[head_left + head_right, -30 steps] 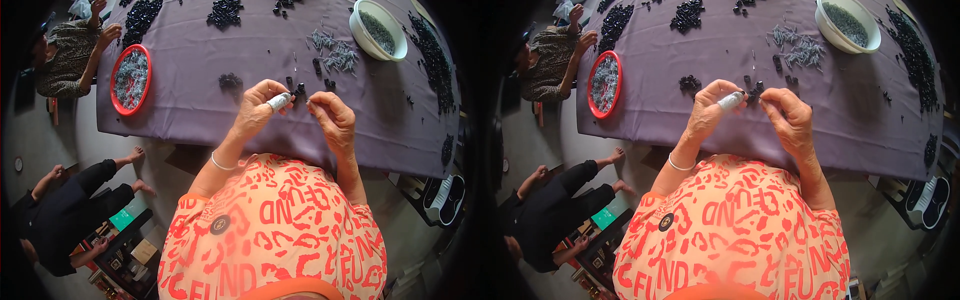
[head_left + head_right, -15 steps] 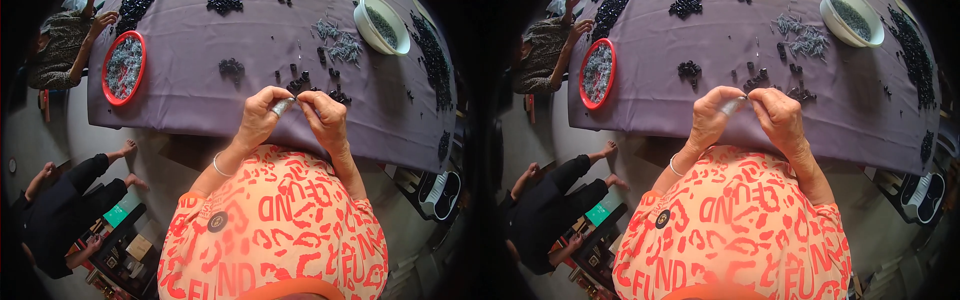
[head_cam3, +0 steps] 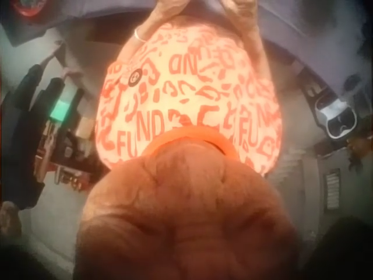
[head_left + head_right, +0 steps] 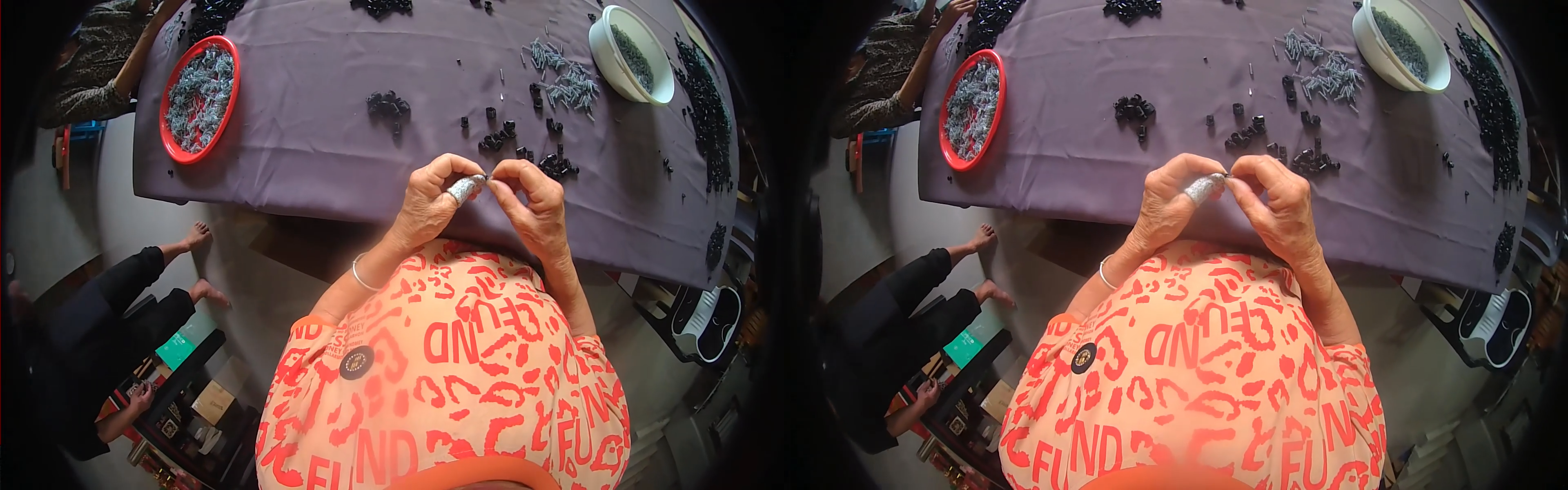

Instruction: The person repeatedly assembles components by inserting small metal springs into black plastic pieces by hand and setting the assembled parts on the table.

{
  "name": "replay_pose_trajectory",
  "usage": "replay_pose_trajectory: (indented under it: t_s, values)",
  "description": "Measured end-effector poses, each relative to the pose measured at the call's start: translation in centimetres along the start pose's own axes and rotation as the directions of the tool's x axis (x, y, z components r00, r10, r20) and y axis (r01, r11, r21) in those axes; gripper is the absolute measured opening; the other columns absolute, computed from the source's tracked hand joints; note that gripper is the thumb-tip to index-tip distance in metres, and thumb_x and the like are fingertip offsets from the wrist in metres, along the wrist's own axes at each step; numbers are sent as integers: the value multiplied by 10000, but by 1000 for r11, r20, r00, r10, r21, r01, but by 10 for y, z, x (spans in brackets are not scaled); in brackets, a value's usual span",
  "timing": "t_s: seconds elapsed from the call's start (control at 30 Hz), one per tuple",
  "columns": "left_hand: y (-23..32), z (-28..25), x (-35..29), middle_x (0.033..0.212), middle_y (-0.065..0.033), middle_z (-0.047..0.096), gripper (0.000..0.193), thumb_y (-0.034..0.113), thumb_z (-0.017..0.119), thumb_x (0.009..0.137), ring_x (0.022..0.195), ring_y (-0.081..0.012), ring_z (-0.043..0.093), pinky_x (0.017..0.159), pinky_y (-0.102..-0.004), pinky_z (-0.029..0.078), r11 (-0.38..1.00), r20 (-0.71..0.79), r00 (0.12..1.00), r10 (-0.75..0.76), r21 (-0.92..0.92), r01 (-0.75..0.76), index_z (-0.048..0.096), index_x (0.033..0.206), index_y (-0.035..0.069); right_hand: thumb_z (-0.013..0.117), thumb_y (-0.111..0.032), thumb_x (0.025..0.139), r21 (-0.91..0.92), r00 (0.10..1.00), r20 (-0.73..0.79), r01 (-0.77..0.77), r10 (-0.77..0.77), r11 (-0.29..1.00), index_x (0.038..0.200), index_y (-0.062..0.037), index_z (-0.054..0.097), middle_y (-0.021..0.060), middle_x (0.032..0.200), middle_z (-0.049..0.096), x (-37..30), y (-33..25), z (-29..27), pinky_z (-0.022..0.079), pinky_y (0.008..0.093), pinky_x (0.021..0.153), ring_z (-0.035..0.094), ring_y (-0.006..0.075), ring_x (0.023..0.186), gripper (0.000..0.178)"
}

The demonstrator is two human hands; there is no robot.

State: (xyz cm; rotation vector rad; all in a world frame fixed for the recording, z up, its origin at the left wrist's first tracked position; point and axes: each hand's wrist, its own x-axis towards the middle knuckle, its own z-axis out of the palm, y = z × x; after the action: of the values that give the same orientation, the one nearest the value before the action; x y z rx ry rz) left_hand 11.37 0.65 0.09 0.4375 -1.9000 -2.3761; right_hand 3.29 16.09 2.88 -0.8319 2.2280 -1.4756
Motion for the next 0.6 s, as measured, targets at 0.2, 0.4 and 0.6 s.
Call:
replay_pose_trajectory:
  t_s: [0.2,0.4,0.6]
  values:
    - [-2,-2,-1,877,-50,654,139,-46,580,858,813,-113,619,761,-251,513,993,8,998,-62,-102,63,630,982,-7,644,68,812,-15,998,-47,43,-44,999,904,23,600,58,805,616,-2,2,5,481,233,657,595,104,725,112]
    - [-2,-2,2,838,-19,630,127,-60,570,862,787,-74,580,723,-212,482,995,-14,999,-46,-89,45,604,973,-9,627,91,797,-181,979,-66,176,-191,968,891,19,597,93,789,607,7,-3,8,474,258,633,603,174,687,122]
    - [-3,-6,3,866,-36,645,119,-62,565,865,798,-82,601,729,-219,499,990,-31,999,-24,-142,20,608,965,-13,619,100,789,-200,980,-94,153,-174,968,883,12,592,100,774,600,8,-6,18,463,273,605,599,196,669,131]
